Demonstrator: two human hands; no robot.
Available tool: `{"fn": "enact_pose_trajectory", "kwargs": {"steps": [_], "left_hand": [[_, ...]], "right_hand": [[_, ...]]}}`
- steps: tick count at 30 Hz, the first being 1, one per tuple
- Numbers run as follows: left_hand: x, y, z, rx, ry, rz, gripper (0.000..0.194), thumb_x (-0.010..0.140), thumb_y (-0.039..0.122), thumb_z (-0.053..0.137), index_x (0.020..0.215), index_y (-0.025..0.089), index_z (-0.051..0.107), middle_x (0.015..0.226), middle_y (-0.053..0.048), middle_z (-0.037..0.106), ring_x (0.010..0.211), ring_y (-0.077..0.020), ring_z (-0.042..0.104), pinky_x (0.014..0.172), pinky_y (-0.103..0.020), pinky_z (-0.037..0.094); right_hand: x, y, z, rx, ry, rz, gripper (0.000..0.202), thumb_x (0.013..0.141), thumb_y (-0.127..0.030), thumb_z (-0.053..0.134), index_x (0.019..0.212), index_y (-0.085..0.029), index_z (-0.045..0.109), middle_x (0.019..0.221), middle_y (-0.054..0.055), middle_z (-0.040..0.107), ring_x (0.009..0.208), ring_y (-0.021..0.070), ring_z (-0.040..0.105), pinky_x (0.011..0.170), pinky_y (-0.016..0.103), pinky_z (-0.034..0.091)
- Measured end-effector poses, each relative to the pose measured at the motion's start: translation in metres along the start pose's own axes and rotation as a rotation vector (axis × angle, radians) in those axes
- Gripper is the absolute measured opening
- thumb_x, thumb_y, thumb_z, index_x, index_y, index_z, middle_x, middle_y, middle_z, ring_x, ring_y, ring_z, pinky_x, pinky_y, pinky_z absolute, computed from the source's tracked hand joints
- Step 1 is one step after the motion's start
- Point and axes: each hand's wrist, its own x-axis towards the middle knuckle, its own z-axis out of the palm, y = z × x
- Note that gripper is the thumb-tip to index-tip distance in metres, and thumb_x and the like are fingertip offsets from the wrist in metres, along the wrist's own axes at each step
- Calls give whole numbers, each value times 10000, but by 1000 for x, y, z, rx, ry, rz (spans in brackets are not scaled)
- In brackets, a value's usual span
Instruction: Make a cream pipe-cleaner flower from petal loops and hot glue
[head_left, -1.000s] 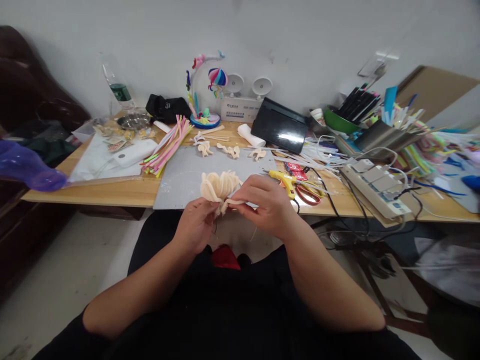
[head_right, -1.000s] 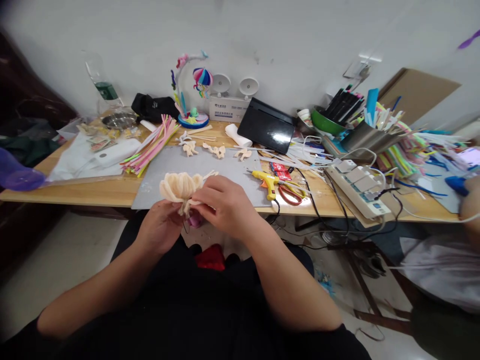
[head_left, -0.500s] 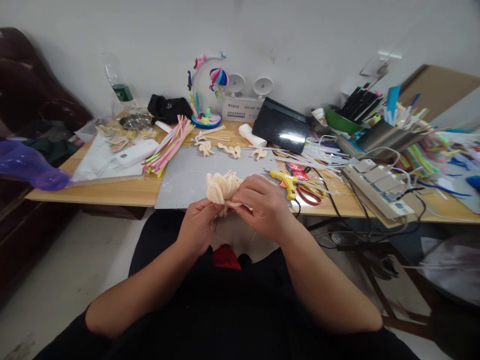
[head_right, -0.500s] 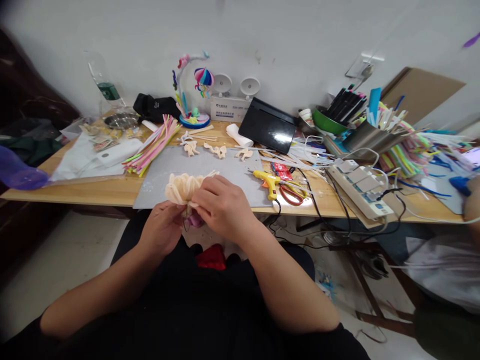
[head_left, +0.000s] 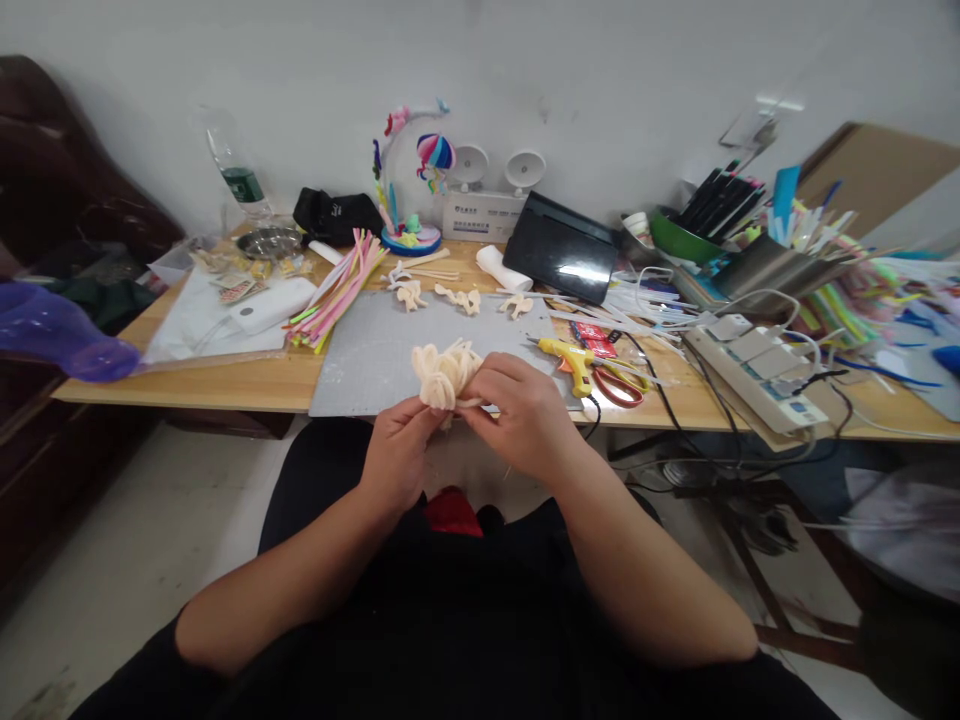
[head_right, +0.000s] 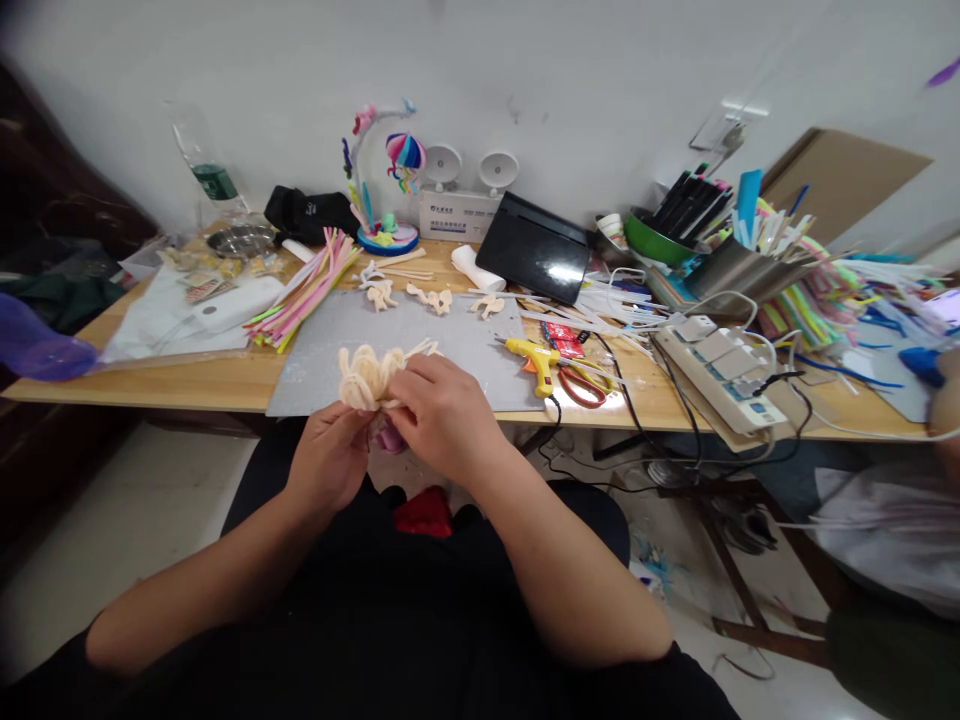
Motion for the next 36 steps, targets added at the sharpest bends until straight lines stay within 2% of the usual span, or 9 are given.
{"fn": "enact_pose_trajectory", "kwargs": {"steps": [3,5,10,12,14,17,20,29,36], "left_hand": [[1,1,1,-37,16,-20,113,705,206,614,607,159,646,580,-3,564,624,-129,505,613,-258,382],[2,3,2,-97,26,-71,113,689,213,621,601,145,641,551,-5,554,593,-126,505,591,-258,388],[3,9,5,-301,-10,-234,178,684,258,615,769,114,673,725,-67,659,622,-157,571,580,-286,434],[4,10,5,-350,-4,-254,212,686,265,617,818,111,678,780,-80,680,667,-169,597,602,-291,455],[4,10,6,-385,21,-243,189,675,247,630,797,112,685,776,-72,688,693,-163,609,613,-275,464],[4,12,10,-413,42,-205,138,644,210,655,731,110,694,732,-50,686,684,-132,607,620,-231,465],[2,13,14,-404,43,-161,107,631,202,671,677,108,692,670,-31,669,646,-104,595,628,-201,459],[-3,9,15,-369,87,-126,80,645,212,675,639,133,676,642,-13,648,615,-103,585,612,-215,463],[-3,6,18,-393,113,-145,59,645,178,659,619,128,644,618,-3,631,582,-92,568,560,-198,445]], "right_hand": [[0,0,3,12,23,34,89,727,-95,573,672,-160,547,687,23,525,663,137,501,595,256,407],[-2,0,6,23,81,77,102,710,-107,599,772,-170,549,715,5,522,644,122,482,600,256,417],[-13,-1,16,174,330,206,526,691,-192,672,1162,-204,438,921,26,500,662,110,474,637,289,477],[-19,-4,20,221,483,208,441,718,-178,653,1121,-217,477,900,23,506,696,119,500,656,299,490],[-24,-9,25,203,557,155,265,748,-121,609,992,-214,557,848,23,539,740,131,540,677,301,499],[-26,-18,32,165,492,70,187,759,-85,588,910,-191,619,859,54,603,815,152,586,717,305,520],[-24,-23,38,143,463,88,180,765,-99,593,920,-171,647,875,78,639,833,162,602,744,315,535],[-24,-24,46,179,498,176,140,784,-95,558,815,-170,672,793,68,653,779,149,622,712,304,551],[-26,-22,56,198,553,173,142,776,-86,556,811,-166,668,793,68,643,779,151,607,702,310,547]]}}
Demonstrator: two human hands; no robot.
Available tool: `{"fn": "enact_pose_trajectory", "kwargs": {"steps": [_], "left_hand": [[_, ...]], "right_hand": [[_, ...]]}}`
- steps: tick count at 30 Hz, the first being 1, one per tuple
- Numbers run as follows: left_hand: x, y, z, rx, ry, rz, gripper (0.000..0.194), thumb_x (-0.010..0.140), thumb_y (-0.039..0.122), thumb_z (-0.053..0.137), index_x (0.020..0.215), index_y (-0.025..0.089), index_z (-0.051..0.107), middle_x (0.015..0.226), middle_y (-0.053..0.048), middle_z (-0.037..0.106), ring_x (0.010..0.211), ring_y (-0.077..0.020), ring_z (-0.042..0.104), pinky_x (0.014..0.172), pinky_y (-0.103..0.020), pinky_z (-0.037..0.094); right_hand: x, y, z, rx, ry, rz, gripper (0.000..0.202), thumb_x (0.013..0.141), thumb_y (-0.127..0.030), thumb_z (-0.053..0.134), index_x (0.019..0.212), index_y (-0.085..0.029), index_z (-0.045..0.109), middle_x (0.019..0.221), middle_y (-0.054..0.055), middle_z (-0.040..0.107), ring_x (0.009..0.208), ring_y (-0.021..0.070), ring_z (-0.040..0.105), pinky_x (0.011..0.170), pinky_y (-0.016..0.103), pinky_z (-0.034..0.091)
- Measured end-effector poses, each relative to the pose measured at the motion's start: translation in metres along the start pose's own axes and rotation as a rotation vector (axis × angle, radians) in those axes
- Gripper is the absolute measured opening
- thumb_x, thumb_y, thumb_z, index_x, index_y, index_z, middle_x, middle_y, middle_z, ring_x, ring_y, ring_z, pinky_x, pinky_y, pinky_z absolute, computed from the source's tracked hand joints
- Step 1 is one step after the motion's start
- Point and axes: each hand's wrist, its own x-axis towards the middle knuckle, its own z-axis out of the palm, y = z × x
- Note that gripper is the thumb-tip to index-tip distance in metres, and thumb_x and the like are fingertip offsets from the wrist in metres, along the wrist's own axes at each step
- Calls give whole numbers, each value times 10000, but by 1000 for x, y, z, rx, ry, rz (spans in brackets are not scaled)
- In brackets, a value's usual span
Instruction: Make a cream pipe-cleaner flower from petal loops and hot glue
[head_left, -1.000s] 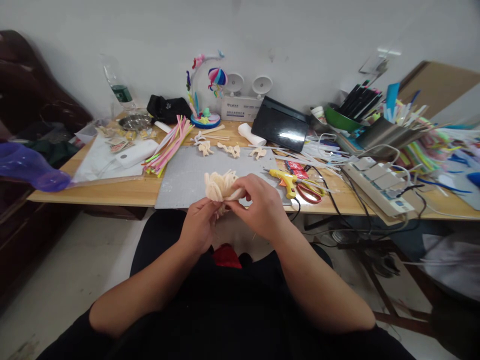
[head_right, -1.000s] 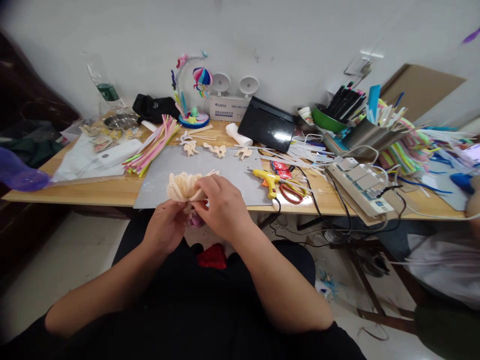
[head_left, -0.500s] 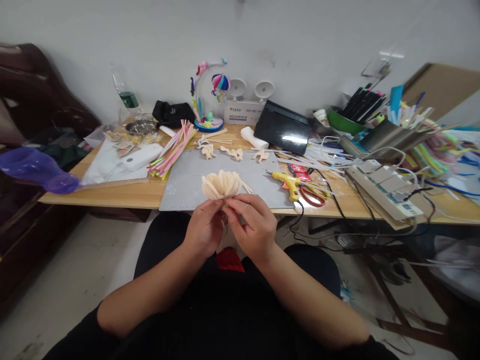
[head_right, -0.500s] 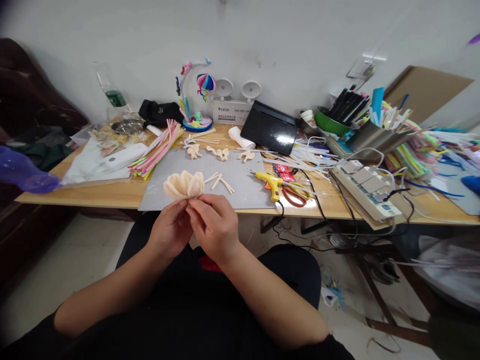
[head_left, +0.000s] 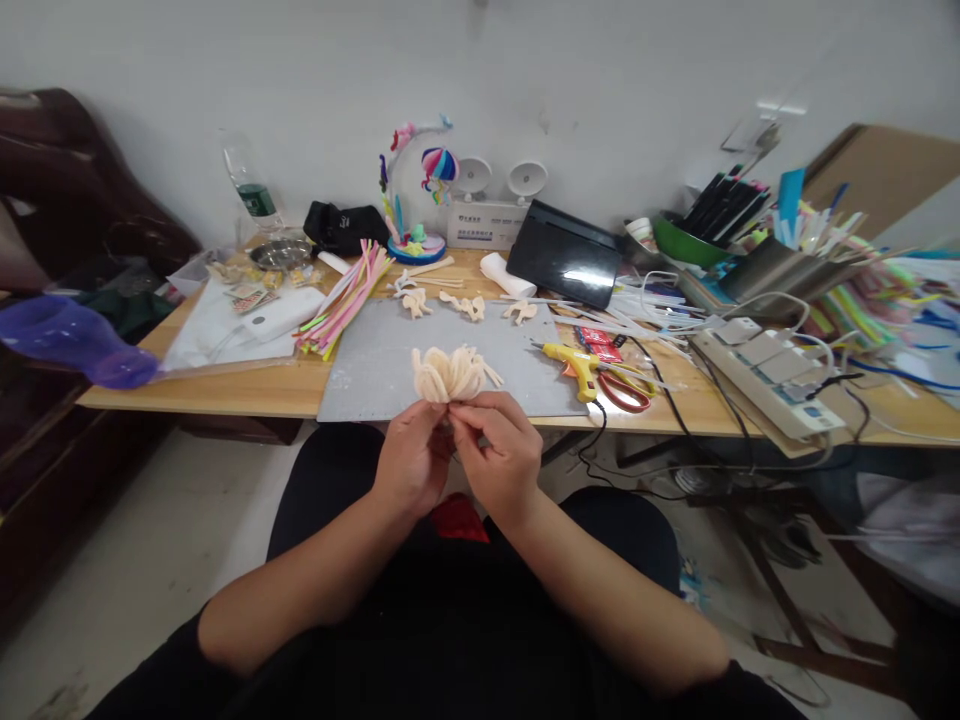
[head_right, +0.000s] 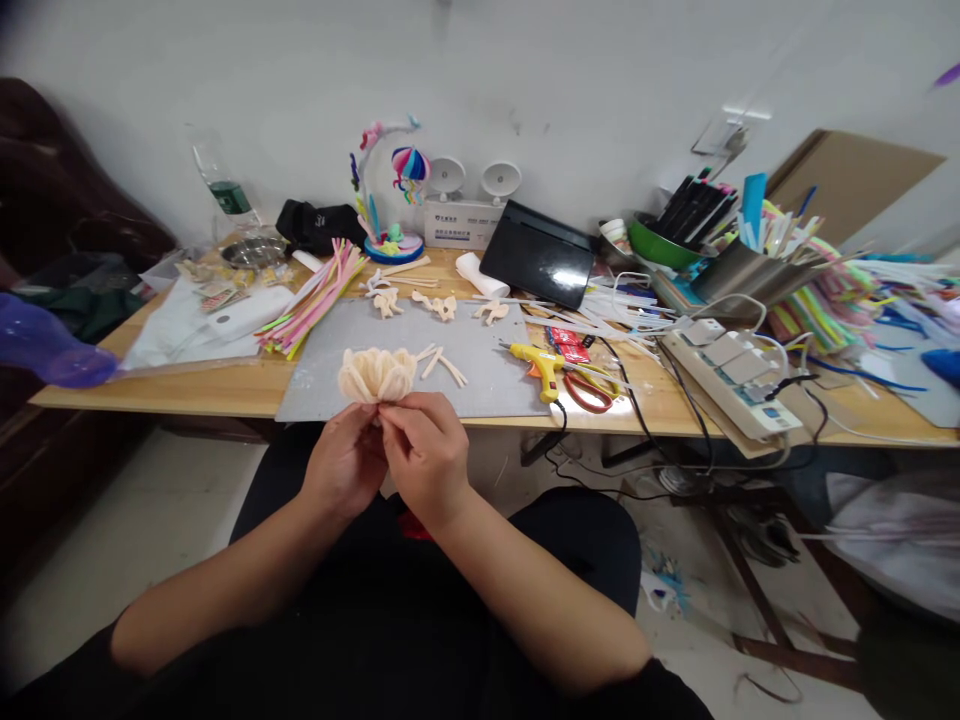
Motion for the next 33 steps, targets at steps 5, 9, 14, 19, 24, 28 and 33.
{"fn": "enact_pose_trajectory", "kwargs": {"steps": [5,9,14,19,24,28,33], "left_hand": [[2,-1,0,-58,-7,-31,52,652,180,643,632,133,647,618,-1,634,591,-89,571,593,-195,459],[3,7,2,-32,-59,-100,178,684,254,587,770,129,681,851,-73,692,818,-165,617,734,-270,487],[7,15,-2,28,-91,-100,247,690,293,549,838,166,701,1107,-65,648,1009,-195,572,787,-271,479],[11,19,-5,101,-219,-112,273,662,329,576,816,160,726,1149,-66,628,1068,-223,536,757,-267,477],[12,19,-3,160,-259,-113,290,665,342,592,814,137,734,1092,-112,647,908,-207,591,607,-247,457],[13,18,-2,191,-242,-100,262,662,326,596,801,149,731,1108,-99,637,593,-96,556,460,-210,399],[13,19,2,217,-243,-85,266,651,359,605,780,161,726,1028,-103,662,667,-147,599,506,-241,452]], "right_hand": [[-1,2,-3,53,0,3,173,778,-94,553,864,-193,666,823,61,646,810,160,610,719,322,539],[-3,1,-10,164,110,80,164,790,-137,545,894,-214,647,857,45,638,810,159,608,722,332,520],[-5,4,-6,489,-194,563,217,849,-290,476,740,-179,628,682,16,622,673,137,596,667,293,498],[-3,5,0,624,-337,690,145,796,-294,549,812,-198,657,725,-2,657,703,123,600,704,272,478],[-3,3,1,686,-245,761,107,765,-264,578,721,-191,644,598,-26,589,594,102,542,593,236,453],[-4,0,3,902,-198,864,154,797,-305,537,757,-192,634,606,-17,594,539,99,536,523,233,448],[-1,-6,2,1000,-254,933,202,769,-360,568,696,-174,596,533,-24,575,452,77,488,463,213,413]]}}
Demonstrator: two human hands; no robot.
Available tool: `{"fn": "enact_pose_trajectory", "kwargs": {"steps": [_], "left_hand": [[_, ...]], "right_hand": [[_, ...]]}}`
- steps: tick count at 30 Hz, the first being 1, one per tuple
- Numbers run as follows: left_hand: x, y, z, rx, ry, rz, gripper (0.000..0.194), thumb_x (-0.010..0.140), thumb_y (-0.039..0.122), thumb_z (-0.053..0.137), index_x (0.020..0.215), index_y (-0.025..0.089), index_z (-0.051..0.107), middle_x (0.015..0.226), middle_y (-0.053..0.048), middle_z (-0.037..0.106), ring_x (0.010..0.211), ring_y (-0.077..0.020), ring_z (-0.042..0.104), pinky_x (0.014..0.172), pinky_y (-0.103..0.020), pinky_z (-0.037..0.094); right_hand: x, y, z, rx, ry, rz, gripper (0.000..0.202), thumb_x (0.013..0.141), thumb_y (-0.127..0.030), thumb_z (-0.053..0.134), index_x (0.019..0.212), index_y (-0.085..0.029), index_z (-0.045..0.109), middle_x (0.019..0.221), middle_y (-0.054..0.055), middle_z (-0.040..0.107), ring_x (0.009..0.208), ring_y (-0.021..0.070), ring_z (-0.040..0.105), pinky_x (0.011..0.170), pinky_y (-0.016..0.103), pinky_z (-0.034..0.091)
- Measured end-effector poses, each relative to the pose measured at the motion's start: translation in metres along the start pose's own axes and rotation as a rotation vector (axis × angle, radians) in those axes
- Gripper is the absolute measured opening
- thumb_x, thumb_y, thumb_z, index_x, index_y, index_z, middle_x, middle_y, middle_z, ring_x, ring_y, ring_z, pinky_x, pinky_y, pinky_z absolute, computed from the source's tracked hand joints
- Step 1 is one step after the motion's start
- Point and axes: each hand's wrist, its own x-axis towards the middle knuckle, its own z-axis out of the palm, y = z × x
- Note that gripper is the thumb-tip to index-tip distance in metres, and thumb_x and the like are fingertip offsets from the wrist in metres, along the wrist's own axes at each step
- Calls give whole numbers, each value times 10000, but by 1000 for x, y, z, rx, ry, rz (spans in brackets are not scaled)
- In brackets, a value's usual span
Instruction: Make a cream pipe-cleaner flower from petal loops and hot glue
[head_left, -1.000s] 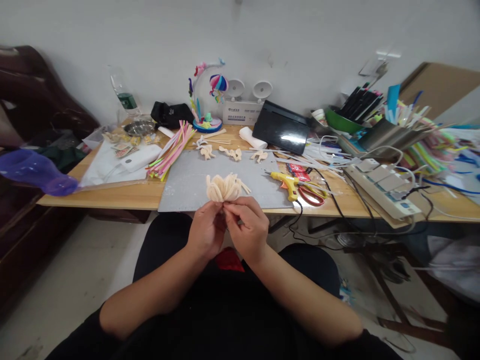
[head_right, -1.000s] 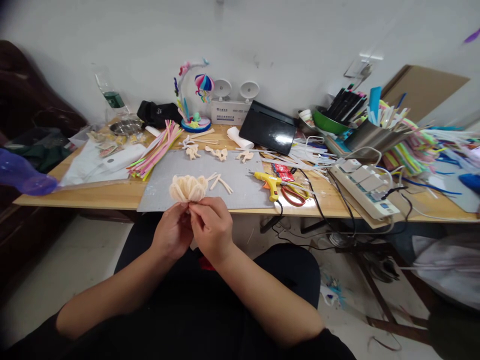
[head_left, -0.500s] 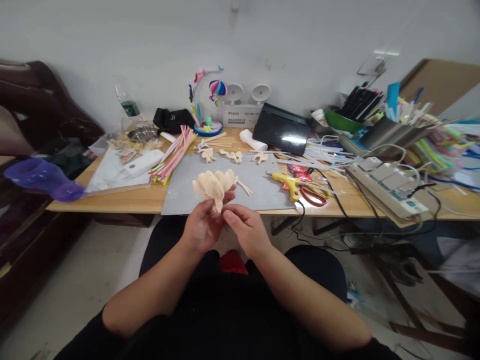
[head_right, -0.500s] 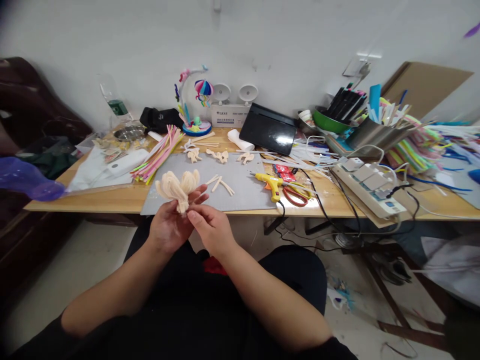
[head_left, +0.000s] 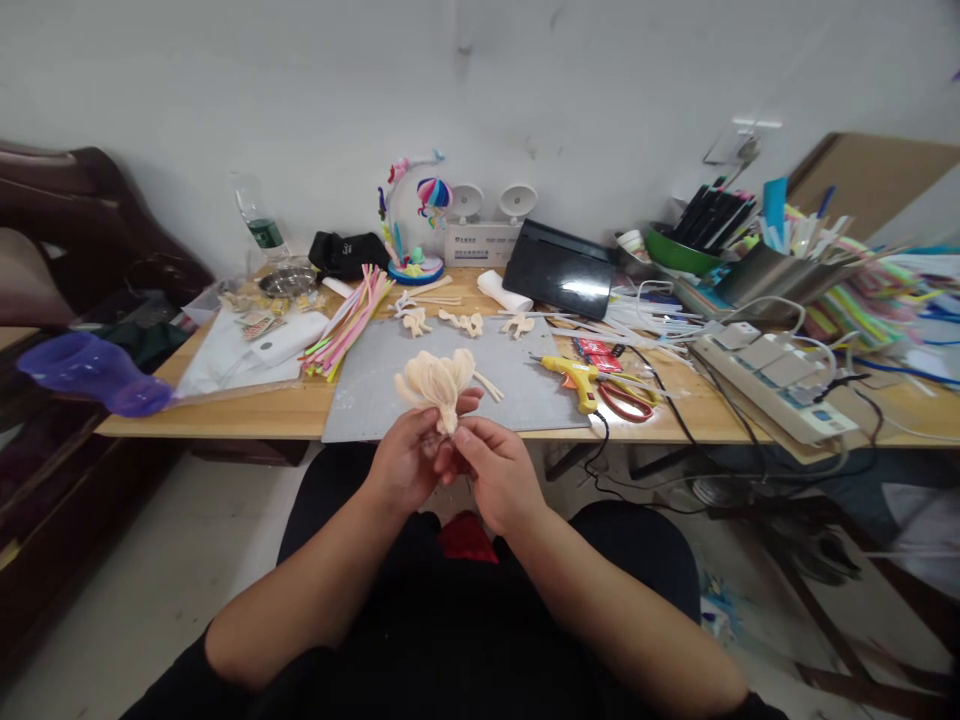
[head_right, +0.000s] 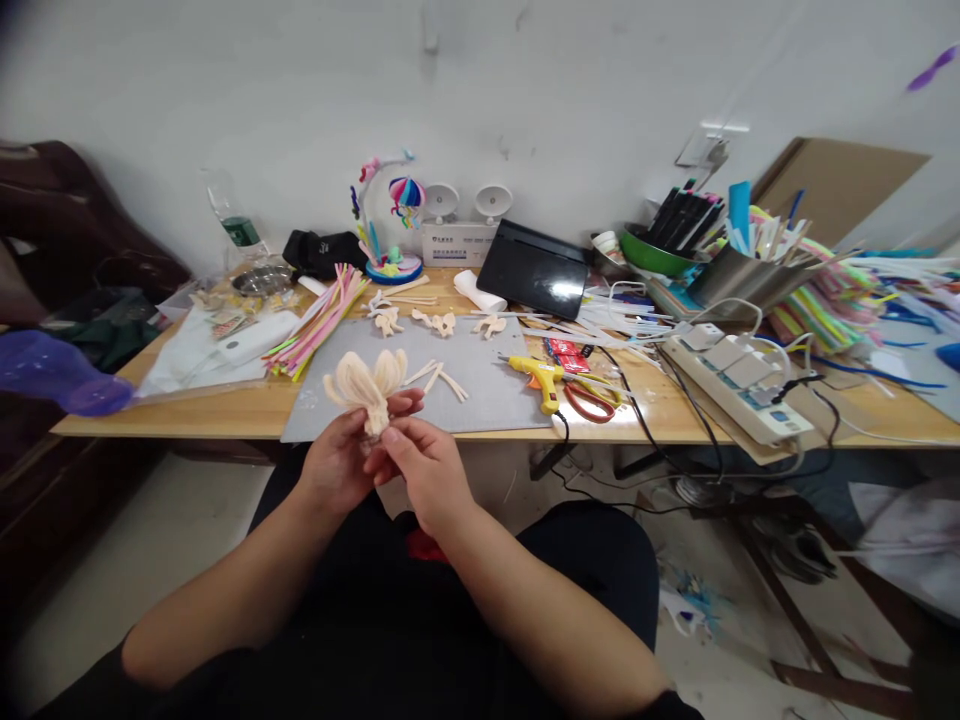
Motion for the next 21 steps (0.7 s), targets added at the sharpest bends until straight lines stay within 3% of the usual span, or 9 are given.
{"fn": "enact_pose_trajectory", "kwargs": {"steps": [2,5,7,11,13,18,21], "left_hand": [[0,-1,1,-7,-5,-19,283,649,382,618,782,154,719,981,-108,670,699,-165,610,531,-252,463],[1,-6,-1,-34,24,-38,285,669,399,628,792,152,702,895,-94,676,571,-131,570,450,-239,416],[2,-10,-4,-62,105,62,207,690,345,644,773,161,689,825,-64,675,600,-123,572,502,-232,437],[3,-16,-10,-13,338,313,72,693,242,675,680,173,663,745,-20,673,775,-128,599,765,-267,459],[2,-16,-12,41,393,372,77,692,240,676,648,181,654,727,-10,673,759,-124,597,786,-275,452],[-2,-13,-15,132,363,479,44,659,213,702,631,205,669,719,4,672,734,-123,595,728,-250,463],[-5,-11,-15,153,315,440,52,684,242,684,649,205,689,738,-18,687,748,-147,614,679,-257,482]], "right_hand": [[0,-2,0,-41,27,-5,183,742,-344,600,694,-167,596,498,-37,554,431,63,458,450,200,390],[2,-1,-2,-113,91,-53,170,741,-329,602,701,-164,597,495,-41,543,433,58,447,449,197,391],[3,-1,-5,-175,127,-101,155,750,-319,593,725,-167,598,507,-42,543,445,62,456,447,197,397],[4,-3,-8,-322,181,-172,139,771,-307,569,771,-171,597,539,-38,547,470,69,476,457,199,418],[3,-5,-9,-383,197,-194,139,778,-305,563,773,-170,597,547,-35,547,481,70,484,471,202,428],[2,-9,-12,-447,222,-237,151,793,-311,548,793,-169,600,544,-29,554,478,75,488,469,207,425],[2,-9,-14,-454,237,-253,150,795,-311,548,783,-171,598,548,-28,557,479,78,490,467,210,426]]}}
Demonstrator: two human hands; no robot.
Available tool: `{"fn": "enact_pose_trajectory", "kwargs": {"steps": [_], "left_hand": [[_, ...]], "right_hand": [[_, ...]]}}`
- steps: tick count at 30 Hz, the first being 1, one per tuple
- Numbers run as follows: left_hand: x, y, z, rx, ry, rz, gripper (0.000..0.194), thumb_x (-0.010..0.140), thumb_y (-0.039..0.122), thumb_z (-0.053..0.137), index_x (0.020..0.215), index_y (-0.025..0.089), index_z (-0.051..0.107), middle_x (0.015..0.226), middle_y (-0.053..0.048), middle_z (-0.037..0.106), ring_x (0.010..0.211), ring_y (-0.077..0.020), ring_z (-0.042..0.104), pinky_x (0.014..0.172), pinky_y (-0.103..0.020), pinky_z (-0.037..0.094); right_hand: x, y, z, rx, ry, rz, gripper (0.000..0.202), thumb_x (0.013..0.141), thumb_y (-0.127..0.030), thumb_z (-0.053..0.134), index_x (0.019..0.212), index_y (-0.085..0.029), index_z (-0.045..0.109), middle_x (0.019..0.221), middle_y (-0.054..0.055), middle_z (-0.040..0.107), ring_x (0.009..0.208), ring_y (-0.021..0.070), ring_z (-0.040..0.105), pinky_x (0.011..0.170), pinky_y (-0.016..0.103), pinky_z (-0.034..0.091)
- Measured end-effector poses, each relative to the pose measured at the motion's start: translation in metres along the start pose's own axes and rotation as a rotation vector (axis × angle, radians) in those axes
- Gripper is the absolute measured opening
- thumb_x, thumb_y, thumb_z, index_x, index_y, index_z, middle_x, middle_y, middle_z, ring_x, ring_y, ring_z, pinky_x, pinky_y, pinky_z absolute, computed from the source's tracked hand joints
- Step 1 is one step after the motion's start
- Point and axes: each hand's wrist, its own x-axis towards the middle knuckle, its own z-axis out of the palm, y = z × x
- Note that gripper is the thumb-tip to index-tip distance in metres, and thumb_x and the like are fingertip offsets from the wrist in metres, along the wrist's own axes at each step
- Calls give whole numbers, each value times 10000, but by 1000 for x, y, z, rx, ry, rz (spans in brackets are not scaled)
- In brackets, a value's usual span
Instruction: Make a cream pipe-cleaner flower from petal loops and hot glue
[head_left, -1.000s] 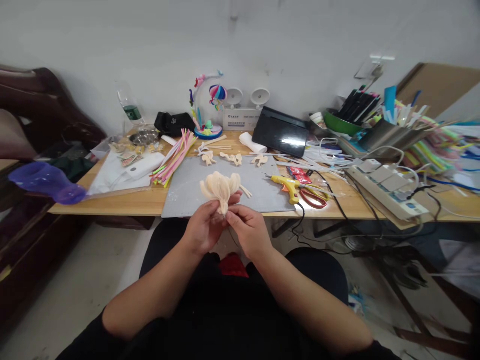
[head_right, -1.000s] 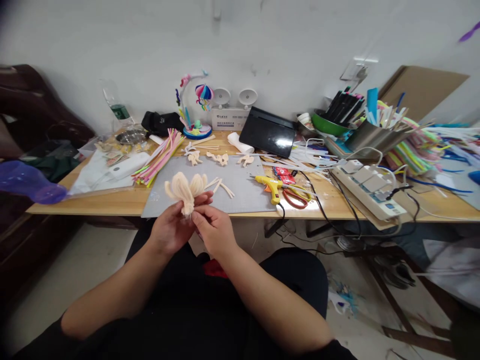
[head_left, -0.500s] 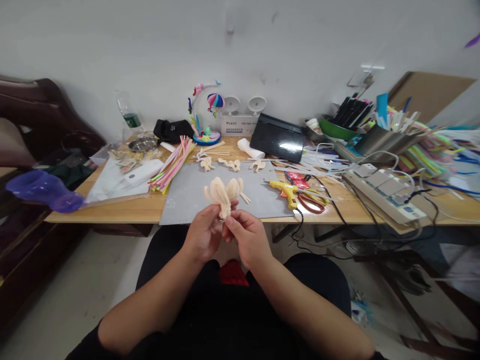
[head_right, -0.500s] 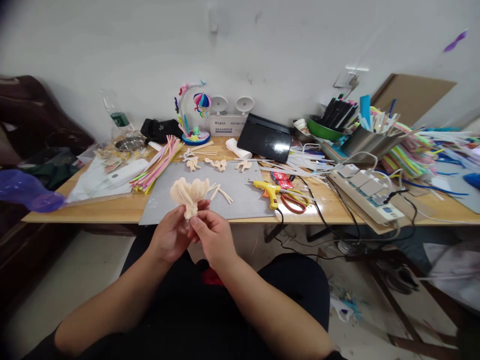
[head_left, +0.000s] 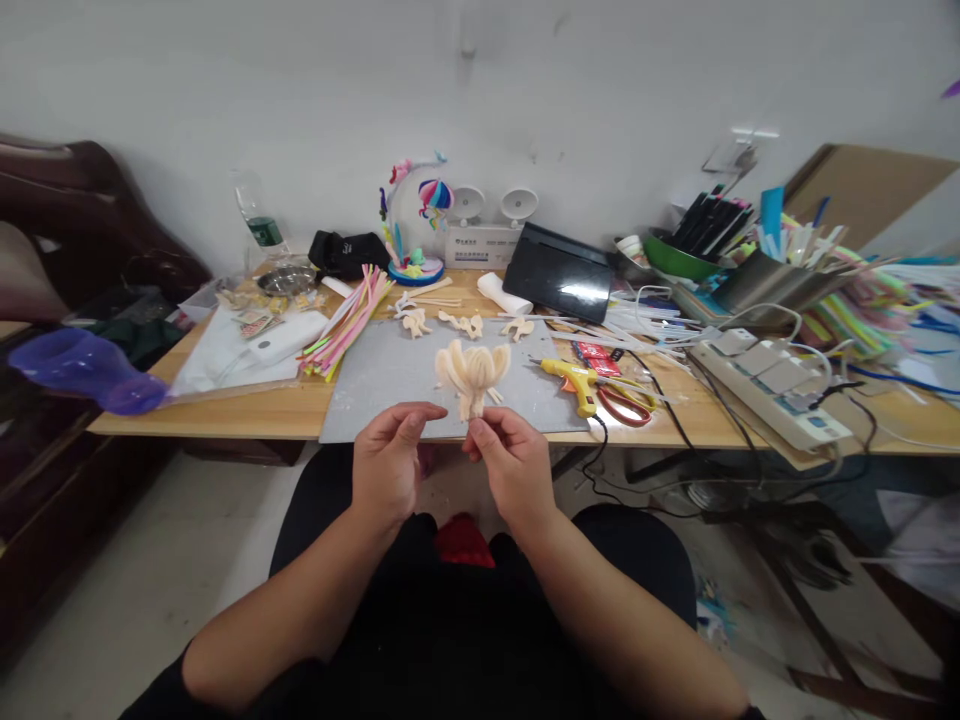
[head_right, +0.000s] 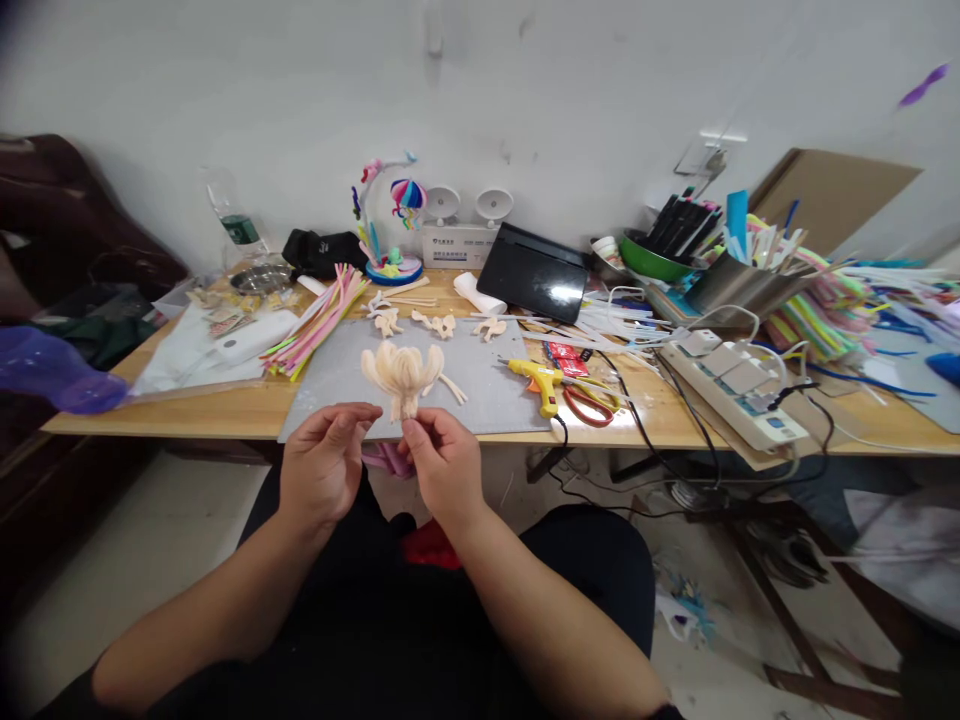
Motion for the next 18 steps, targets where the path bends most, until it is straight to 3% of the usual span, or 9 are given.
{"fn": "enact_pose_trajectory", "kwargs": {"steps": [7,13,18], "left_hand": [[-2,5,-2,36,-70,-93,95,693,257,677,740,188,721,823,-67,716,764,-182,639,626,-272,501],[1,7,-9,55,-57,13,57,633,164,712,674,204,710,708,-32,706,786,-174,639,789,-314,485],[1,12,-8,4,-124,109,67,656,143,696,647,204,669,717,-11,686,771,-160,619,918,-367,417]], "right_hand": [[2,4,-4,29,27,-41,133,807,-303,553,792,-181,603,567,-32,568,504,79,506,496,216,435],[2,3,-5,63,40,-33,108,804,-286,563,796,-188,607,567,-39,565,504,77,490,492,214,416],[0,4,-6,139,14,-16,91,794,-271,580,795,-189,617,564,-41,568,508,73,490,494,208,406]]}}
